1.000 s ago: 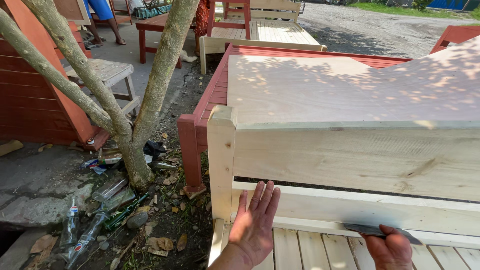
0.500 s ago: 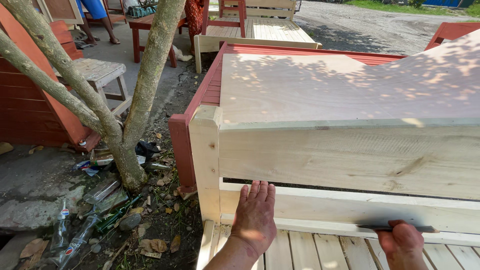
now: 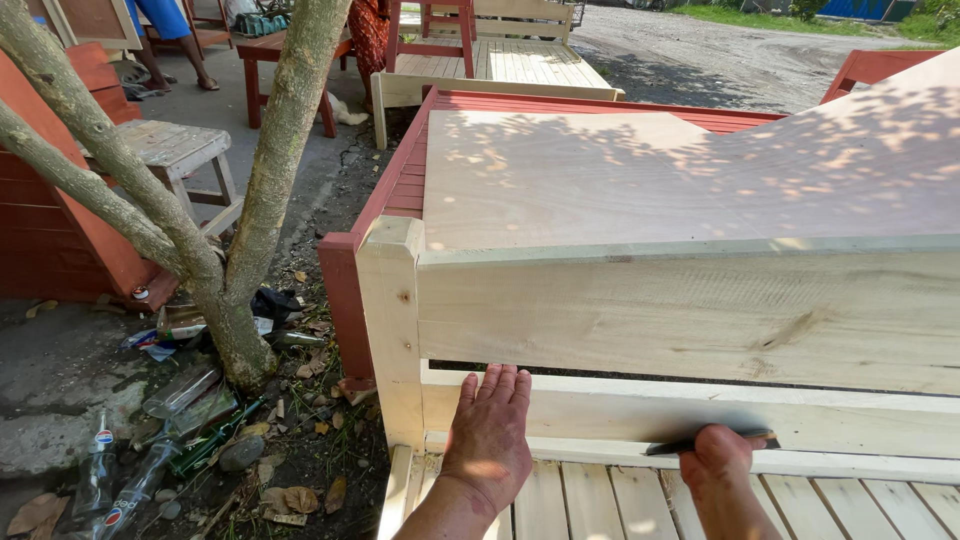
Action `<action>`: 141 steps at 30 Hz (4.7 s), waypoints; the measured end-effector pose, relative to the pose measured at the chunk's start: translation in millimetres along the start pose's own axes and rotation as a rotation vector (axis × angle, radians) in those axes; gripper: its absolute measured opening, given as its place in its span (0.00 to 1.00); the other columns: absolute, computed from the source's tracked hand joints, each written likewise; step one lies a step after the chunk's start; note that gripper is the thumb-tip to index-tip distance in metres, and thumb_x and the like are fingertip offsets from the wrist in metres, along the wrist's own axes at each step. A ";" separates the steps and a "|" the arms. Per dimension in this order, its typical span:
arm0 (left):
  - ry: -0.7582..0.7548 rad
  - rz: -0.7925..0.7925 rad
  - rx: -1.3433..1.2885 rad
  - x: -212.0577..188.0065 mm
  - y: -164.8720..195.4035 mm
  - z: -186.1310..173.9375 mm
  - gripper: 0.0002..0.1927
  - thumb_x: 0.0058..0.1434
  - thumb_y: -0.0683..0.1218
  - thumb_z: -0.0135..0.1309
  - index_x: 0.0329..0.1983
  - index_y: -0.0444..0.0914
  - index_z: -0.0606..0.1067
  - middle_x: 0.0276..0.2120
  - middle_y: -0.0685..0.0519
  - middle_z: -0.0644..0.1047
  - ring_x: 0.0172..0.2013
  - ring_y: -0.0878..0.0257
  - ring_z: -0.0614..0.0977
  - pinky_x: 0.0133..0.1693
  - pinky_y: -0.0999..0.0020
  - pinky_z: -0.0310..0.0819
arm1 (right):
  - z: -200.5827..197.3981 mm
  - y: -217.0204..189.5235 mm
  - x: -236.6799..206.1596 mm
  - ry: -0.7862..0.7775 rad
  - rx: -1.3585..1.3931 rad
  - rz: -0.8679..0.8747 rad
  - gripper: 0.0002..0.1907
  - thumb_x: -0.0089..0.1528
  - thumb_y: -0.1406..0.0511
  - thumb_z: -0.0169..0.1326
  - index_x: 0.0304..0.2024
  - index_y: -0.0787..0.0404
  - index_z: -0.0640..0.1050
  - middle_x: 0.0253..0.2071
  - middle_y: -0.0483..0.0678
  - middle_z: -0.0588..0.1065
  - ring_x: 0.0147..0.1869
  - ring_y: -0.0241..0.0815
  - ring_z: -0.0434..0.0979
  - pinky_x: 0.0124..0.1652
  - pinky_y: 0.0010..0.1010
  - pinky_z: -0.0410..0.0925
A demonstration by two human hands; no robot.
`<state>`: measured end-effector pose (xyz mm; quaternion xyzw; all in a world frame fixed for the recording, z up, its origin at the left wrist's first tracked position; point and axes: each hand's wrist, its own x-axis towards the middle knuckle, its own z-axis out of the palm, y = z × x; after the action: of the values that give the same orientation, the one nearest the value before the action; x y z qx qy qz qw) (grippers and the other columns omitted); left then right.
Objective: The person sands a wooden bench outdoors, rubbing a sheet of sandpaper by hand along the seat slats, the horizontal rails and the edges of the backrest. They steady the bench with their other hand, reposition the sandpaper, and sand the corner post of the bench.
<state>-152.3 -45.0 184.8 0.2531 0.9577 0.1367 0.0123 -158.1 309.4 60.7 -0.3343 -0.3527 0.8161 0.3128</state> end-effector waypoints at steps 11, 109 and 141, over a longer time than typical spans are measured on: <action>-0.021 0.034 -0.184 2.3 -19.6 -13.4 0.31 0.64 0.45 0.42 0.73 0.41 0.59 0.75 0.53 0.56 0.75 0.61 0.51 0.73 0.61 0.34 | 106.2 149.3 -190.3 -0.115 -0.438 -0.191 0.58 0.51 0.82 0.40 0.78 0.43 0.35 0.82 0.42 0.31 0.84 0.46 0.37 0.73 0.32 0.44; -0.057 -0.098 -0.145 -4.0 -13.8 -13.7 0.29 0.72 0.52 0.24 0.76 0.44 0.54 0.77 0.58 0.51 0.76 0.65 0.46 0.74 0.62 0.31 | 34.3 -19.0 -133.7 -0.396 -1.779 -1.224 0.47 0.56 0.77 0.42 0.77 0.43 0.54 0.78 0.44 0.50 0.82 0.48 0.43 0.74 0.44 0.40; -0.041 -0.033 -0.212 -1.1 -25.7 -7.9 0.31 0.72 0.54 0.19 0.76 0.45 0.55 0.77 0.58 0.51 0.76 0.64 0.46 0.73 0.61 0.30 | 53.8 58.4 -156.2 -0.447 -1.720 -1.355 0.46 0.55 0.75 0.44 0.76 0.52 0.53 0.78 0.51 0.47 0.81 0.60 0.41 0.73 0.55 0.44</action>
<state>-164.4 -69.0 185.4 0.2372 0.9414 0.2318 0.0608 -124.7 140.7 94.0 -0.0237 -0.9576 0.0032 0.2871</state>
